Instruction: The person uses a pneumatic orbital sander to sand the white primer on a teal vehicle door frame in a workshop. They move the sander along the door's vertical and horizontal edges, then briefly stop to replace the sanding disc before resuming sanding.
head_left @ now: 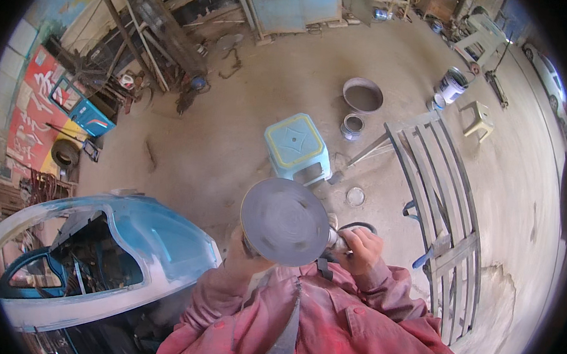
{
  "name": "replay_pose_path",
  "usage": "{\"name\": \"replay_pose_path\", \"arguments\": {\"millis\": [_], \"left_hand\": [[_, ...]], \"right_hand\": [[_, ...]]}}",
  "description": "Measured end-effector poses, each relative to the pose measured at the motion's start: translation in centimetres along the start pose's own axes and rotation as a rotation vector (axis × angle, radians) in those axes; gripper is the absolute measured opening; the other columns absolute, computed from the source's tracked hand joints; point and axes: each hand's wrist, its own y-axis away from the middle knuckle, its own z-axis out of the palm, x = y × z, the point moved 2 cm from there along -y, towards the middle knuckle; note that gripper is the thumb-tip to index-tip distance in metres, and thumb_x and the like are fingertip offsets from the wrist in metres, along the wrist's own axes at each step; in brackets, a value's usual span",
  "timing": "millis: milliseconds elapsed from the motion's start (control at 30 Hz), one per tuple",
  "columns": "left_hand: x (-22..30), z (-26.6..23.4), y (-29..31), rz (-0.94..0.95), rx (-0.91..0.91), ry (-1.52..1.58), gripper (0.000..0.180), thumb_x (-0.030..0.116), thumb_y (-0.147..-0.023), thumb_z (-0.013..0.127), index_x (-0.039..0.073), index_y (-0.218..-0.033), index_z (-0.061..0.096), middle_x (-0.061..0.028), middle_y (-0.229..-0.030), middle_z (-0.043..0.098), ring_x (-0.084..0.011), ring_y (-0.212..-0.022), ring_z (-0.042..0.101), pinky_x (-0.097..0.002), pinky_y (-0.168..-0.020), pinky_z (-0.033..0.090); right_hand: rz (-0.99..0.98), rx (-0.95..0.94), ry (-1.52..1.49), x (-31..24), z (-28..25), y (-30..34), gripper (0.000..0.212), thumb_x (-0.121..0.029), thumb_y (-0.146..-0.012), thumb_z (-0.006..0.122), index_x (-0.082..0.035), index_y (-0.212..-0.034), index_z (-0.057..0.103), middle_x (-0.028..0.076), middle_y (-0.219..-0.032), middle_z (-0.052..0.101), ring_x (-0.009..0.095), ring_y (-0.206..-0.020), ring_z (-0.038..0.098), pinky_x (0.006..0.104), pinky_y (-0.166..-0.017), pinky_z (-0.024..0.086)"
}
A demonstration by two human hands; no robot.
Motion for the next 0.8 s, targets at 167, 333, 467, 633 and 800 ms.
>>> {"name": "replay_pose_path", "arguments": {"millis": [167, 333, 467, 633, 800], "left_hand": [[1.2, 3.1, 0.1, 0.139, 0.021, -0.069, 0.085, 0.017, -0.066, 0.097, -0.003, -0.135, 0.051, -0.0134, -0.127, 0.064, -0.0221, -0.116, 0.063, -0.0371, -0.100, 0.051], [3.5, 8.0, -1.1, 0.055, -0.018, -0.031, 0.077, 0.019, -0.071, 0.094, 0.000, -0.131, 0.050, -0.0118, -0.126, 0.062, -0.0215, -0.113, 0.063, -0.0383, -0.101, 0.051], [2.7, 14.7, -3.2, -0.129, 0.056, 0.205, 0.078, 0.018, -0.074, 0.090, 0.001, -0.137, 0.048, -0.0125, -0.130, 0.060, -0.0232, -0.118, 0.062, -0.0402, -0.102, 0.051], [0.2, 24.3, -7.1, -0.286, -0.134, 0.614, 0.066, 0.041, -0.093, 0.067, 0.004, -0.145, 0.048, -0.0145, -0.137, 0.059, -0.0294, -0.124, 0.061, -0.0463, -0.099, 0.055], [-4.0, 32.7, -8.8, -0.422, -0.168, 0.697, 0.063, 0.052, -0.102, 0.051, 0.009, -0.147, 0.049, -0.0113, -0.142, 0.057, -0.0286, -0.127, 0.059, -0.0482, -0.101, 0.053]], "right_hand": [[0.138, -0.061, -0.192, -0.5, -0.7, 2.3, 0.043, -0.009, -0.071, 0.080, -0.005, -0.111, 0.065, 0.012, -0.078, 0.063, 0.032, -0.067, 0.066, 0.0401, -0.057, 0.052], [0.429, -0.258, -0.575, 0.8, -3.2, 5.1, 0.034, -0.024, -0.088, 0.076, -0.008, -0.116, 0.065, 0.017, -0.082, 0.068, 0.036, -0.074, 0.069, 0.0444, -0.065, 0.053], [0.487, -0.275, -0.927, 3.2, -6.1, 7.4, 0.044, -0.023, -0.092, 0.073, -0.006, -0.130, 0.062, 0.015, -0.095, 0.070, 0.024, -0.082, 0.067, 0.0384, -0.075, 0.052], [0.629, 0.010, -0.776, 5.8, -10.4, 12.0, 0.045, -0.022, -0.092, 0.074, -0.008, -0.133, 0.062, 0.015, -0.082, 0.066, 0.023, -0.066, 0.062, 0.0360, -0.065, 0.050], [0.872, 0.266, -0.476, 7.1, -12.5, 15.8, 0.031, -0.027, -0.091, 0.077, -0.011, -0.114, 0.064, 0.018, -0.079, 0.067, 0.037, -0.066, 0.068, 0.0425, -0.060, 0.052]]}}
